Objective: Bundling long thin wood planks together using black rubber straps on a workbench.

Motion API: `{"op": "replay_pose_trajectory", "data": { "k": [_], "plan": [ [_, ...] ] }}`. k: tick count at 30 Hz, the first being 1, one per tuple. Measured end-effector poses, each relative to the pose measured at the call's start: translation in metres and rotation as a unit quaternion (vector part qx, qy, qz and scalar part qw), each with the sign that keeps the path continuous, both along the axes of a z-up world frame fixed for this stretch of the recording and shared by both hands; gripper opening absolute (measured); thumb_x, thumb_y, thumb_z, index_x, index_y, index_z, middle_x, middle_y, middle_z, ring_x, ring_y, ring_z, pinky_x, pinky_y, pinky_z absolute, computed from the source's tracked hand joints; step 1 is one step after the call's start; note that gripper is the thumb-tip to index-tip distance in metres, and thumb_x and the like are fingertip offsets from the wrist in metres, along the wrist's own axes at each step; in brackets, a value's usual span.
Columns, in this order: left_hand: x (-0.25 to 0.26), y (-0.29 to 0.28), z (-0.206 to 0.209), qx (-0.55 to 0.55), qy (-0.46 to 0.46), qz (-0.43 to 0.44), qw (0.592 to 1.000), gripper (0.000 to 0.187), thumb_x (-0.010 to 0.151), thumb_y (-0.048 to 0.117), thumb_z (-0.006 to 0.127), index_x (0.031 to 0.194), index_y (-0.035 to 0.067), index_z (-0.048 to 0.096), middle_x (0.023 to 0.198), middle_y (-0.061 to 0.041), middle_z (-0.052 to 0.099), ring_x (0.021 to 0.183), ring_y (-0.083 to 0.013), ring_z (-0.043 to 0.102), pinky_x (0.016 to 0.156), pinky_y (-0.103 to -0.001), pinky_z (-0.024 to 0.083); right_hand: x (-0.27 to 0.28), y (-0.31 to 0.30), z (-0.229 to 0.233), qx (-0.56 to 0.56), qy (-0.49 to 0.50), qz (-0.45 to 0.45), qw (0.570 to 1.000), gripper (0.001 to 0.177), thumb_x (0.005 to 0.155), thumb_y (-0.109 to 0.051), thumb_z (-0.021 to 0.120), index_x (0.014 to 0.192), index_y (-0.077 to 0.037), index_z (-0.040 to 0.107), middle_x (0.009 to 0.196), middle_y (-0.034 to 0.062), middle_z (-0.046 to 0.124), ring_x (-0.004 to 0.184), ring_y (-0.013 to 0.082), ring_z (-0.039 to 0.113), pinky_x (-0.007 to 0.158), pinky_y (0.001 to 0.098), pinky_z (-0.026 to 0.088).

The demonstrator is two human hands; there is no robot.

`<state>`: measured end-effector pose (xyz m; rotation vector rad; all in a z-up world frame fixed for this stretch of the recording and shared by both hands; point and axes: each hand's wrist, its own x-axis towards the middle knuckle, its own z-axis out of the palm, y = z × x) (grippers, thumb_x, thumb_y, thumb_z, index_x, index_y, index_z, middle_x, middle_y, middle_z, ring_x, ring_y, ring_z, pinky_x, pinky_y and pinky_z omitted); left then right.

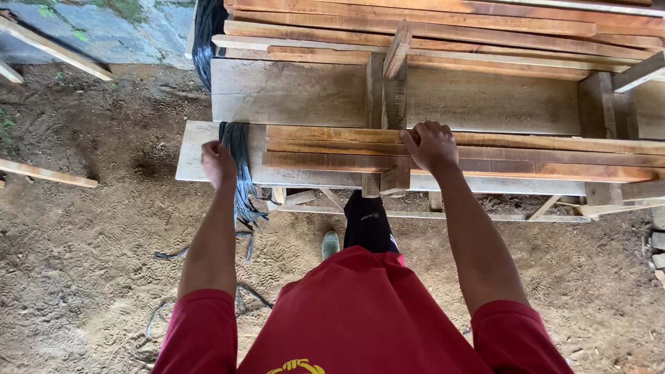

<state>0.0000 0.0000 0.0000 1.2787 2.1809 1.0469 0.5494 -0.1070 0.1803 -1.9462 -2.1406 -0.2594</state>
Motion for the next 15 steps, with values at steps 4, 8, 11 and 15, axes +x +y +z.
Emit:
{"op": "replay_pose_trajectory", "data": {
  "k": [4, 8, 11, 15],
  "plan": [
    [-0.017, -0.020, 0.013, -0.051, 0.130, -0.049, 0.989, 0.027, 0.097, 0.042, 0.071, 0.108, 0.018, 0.064, 0.099, -0.008, 0.066, 0.100, -0.0369, 0.068, 0.083, -0.055, 0.058, 0.001, 0.001, -0.002, -0.009, 0.009, -0.008, 1.000, 0.049, 0.104, -0.059, 0.058, 0.086, -0.014, 0.065, 0.081, 0.0074, 0.063, 0.088, 0.0269, 0.071, 0.083, 0.0421, 0.054],
    [-0.032, -0.012, 0.001, -0.137, 0.139, -0.049, 0.980, 0.024, 0.103, 0.037, 0.058, 0.113, 0.016, 0.060, 0.114, -0.014, 0.061, 0.112, -0.0389, 0.062, 0.092, -0.056, 0.057, 0.003, 0.001, -0.003, -0.013, 0.028, -0.005, 1.000, 0.048, 0.105, -0.058, 0.059, 0.088, -0.013, 0.066, 0.083, 0.0083, 0.064, 0.090, 0.0278, 0.071, 0.084, 0.0423, 0.054],
    [-0.043, -0.013, 0.003, -0.209, 0.174, -0.063, 0.960, 0.028, 0.100, 0.040, 0.068, 0.114, 0.018, 0.057, 0.121, -0.010, 0.056, 0.118, -0.0356, 0.058, 0.095, -0.054, 0.056, 0.002, 0.000, -0.001, 0.000, 0.035, -0.005, 0.999, 0.043, 0.102, -0.054, 0.062, 0.090, -0.014, 0.069, 0.083, 0.0076, 0.064, 0.088, 0.0275, 0.071, 0.084, 0.0422, 0.054],
    [-0.048, -0.015, 0.002, -0.215, 0.234, -0.083, 0.944, 0.019, 0.105, 0.041, 0.065, 0.105, 0.022, 0.064, 0.114, -0.005, 0.058, 0.111, -0.0308, 0.062, 0.088, -0.051, 0.058, 0.001, -0.002, -0.001, 0.018, 0.045, 0.003, 0.999, 0.036, 0.100, -0.051, 0.066, 0.091, -0.015, 0.070, 0.082, 0.0064, 0.064, 0.086, 0.0260, 0.070, 0.083, 0.0409, 0.055]
  ]
}}
